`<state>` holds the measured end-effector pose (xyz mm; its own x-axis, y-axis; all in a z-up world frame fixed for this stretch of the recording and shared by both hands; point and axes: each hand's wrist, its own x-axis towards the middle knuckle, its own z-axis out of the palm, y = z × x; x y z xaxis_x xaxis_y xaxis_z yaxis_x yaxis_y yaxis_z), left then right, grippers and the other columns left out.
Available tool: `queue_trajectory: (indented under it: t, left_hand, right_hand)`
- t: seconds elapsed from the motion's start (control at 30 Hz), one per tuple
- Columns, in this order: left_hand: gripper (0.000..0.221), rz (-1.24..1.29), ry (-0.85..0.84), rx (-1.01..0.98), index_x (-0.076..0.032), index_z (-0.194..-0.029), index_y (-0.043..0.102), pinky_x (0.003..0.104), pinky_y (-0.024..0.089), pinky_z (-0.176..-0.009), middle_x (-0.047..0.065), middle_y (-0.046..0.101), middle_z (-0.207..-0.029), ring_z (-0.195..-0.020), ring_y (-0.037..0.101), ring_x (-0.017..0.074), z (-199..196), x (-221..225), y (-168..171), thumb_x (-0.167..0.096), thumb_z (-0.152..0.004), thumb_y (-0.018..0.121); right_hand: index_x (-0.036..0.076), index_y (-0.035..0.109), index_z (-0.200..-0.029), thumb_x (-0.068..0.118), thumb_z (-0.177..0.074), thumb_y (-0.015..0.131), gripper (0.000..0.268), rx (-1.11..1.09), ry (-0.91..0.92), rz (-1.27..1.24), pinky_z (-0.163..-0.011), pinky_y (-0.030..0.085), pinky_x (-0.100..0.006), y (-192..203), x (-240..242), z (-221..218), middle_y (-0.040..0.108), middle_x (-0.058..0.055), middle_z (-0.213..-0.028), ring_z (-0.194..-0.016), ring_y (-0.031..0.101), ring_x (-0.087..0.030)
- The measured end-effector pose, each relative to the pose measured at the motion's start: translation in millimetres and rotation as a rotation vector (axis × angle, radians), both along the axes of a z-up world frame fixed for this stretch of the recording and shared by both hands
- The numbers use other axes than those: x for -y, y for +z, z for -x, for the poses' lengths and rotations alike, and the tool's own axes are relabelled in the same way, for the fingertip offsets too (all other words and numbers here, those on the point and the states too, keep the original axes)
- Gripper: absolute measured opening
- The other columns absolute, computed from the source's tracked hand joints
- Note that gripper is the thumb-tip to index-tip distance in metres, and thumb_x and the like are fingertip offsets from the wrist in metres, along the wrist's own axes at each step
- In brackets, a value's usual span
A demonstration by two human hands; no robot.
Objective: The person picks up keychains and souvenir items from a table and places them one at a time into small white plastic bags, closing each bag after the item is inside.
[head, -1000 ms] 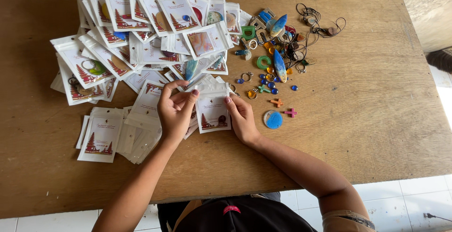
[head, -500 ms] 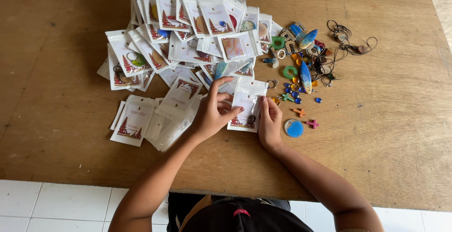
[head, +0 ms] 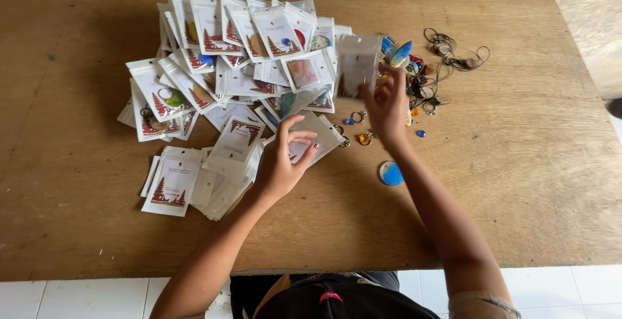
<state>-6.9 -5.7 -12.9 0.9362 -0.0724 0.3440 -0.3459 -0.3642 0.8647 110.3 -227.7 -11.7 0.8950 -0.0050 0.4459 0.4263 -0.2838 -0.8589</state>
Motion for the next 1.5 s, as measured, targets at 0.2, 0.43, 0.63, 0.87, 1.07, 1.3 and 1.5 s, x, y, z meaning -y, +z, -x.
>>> queue_trajectory:
  t: [0.2, 0.43, 0.63, 0.87, 1.07, 1.3, 1.5]
  left_hand:
    - [0.051, -0.221, -0.009, 0.084, -0.01, -0.14, 0.046, 0.042, 0.053, -0.097, 0.005, 0.077, -0.11, -0.102, 0.075, 0.0208, 0.7, -1.1, -10.5, -0.021, -0.095, 0.068]
    - [0.048, -0.234, 0.013, 0.158, -0.012, -0.136, 0.051, 0.039, 0.054, -0.091, -0.001, 0.077, -0.104, -0.096, 0.075, 0.0188, -1.7, -1.9, -17.2, -0.019, -0.093, 0.069]
    - [0.045, -0.245, 0.106, 0.246, -0.013, -0.133, 0.053, 0.038, 0.055, -0.087, -0.002, 0.076, -0.102, -0.094, 0.074, 0.0177, -7.1, -4.6, -19.4, -0.016, -0.091, 0.069]
    - [0.039, -0.12, 0.249, 0.269, -0.01, -0.132, 0.051, 0.04, 0.054, -0.087, 0.001, 0.074, -0.107, -0.098, 0.073, 0.022, -9.0, -12.4, -9.6, -0.008, -0.094, 0.062]
    - [0.038, -0.135, 0.262, 0.276, -0.01, -0.129, 0.052, 0.041, 0.053, -0.089, 0.001, 0.073, -0.109, -0.1, 0.071, 0.0239, -8.0, -9.5, -11.3, -0.002, -0.093, 0.059]
    - [0.065, -0.258, 0.149, 0.337, -0.009, -0.136, 0.055, 0.045, 0.046, -0.1, 0.009, 0.067, -0.128, -0.118, 0.064, 0.0287, -4.4, -5.1, 1.0, -0.032, -0.082, 0.082]
    - [0.08, -0.397, 0.162, 0.464, -0.01, -0.139, 0.055, 0.044, 0.041, -0.106, 0.01, 0.061, -0.142, -0.128, 0.06, 0.0278, -2.2, 5.2, -6.6, -0.038, -0.073, 0.091]
  right_hand:
    - [0.006, 0.05, -0.135, 0.007, -0.096, 0.078, 0.048, -0.051, -0.13, 0.152, -0.056, 0.058, -0.03, -35.8, 41.1, -98.0, 0.067, -0.02, -0.091, -0.067, 0.069, -0.022]
    - [0.003, 0.056, -0.118, 0.019, -0.086, 0.088, 0.048, -0.028, -0.157, 0.419, -0.059, 0.059, -0.042, -50.3, 12.3, -125.2, 0.069, -0.019, -0.088, -0.073, 0.072, -0.031]
    - [0.003, 0.063, -0.106, 0.033, -0.086, 0.088, 0.044, 0.002, -0.186, 0.505, -0.07, 0.059, -0.043, -47.6, 0.9, -118.5, 0.068, -0.011, -0.082, -0.08, 0.071, -0.031]
    - [0.004, 0.068, -0.109, 0.021, -0.094, 0.077, 0.024, 0.115, -0.076, 0.53, -0.069, 0.059, -0.04, -34.6, 0.0, -52.6, 0.06, -0.014, -0.094, -0.079, 0.068, -0.032]
    - [0.016, 0.073, -0.094, 0.038, -0.084, 0.084, 0.026, -0.059, 0.142, 0.68, -0.095, 0.045, -0.042, 1.2, -26.0, 35.9, 0.053, -0.012, -0.118, -0.103, 0.053, -0.031]
    - [0.013, 0.074, -0.091, 0.025, -0.086, 0.082, 0.016, -0.218, 0.243, 0.344, -0.079, 0.05, -0.03, -10.2, -18.3, 51.6, 0.061, -0.007, -0.116, -0.092, 0.055, -0.019]
    - [0.006, 0.073, -0.095, 0.016, -0.088, 0.078, 0.013, -0.411, 0.392, 0.037, -0.084, 0.051, -0.028, -4.8, -24.0, 70.7, 0.059, -0.01, -0.118, -0.097, 0.058, -0.016]
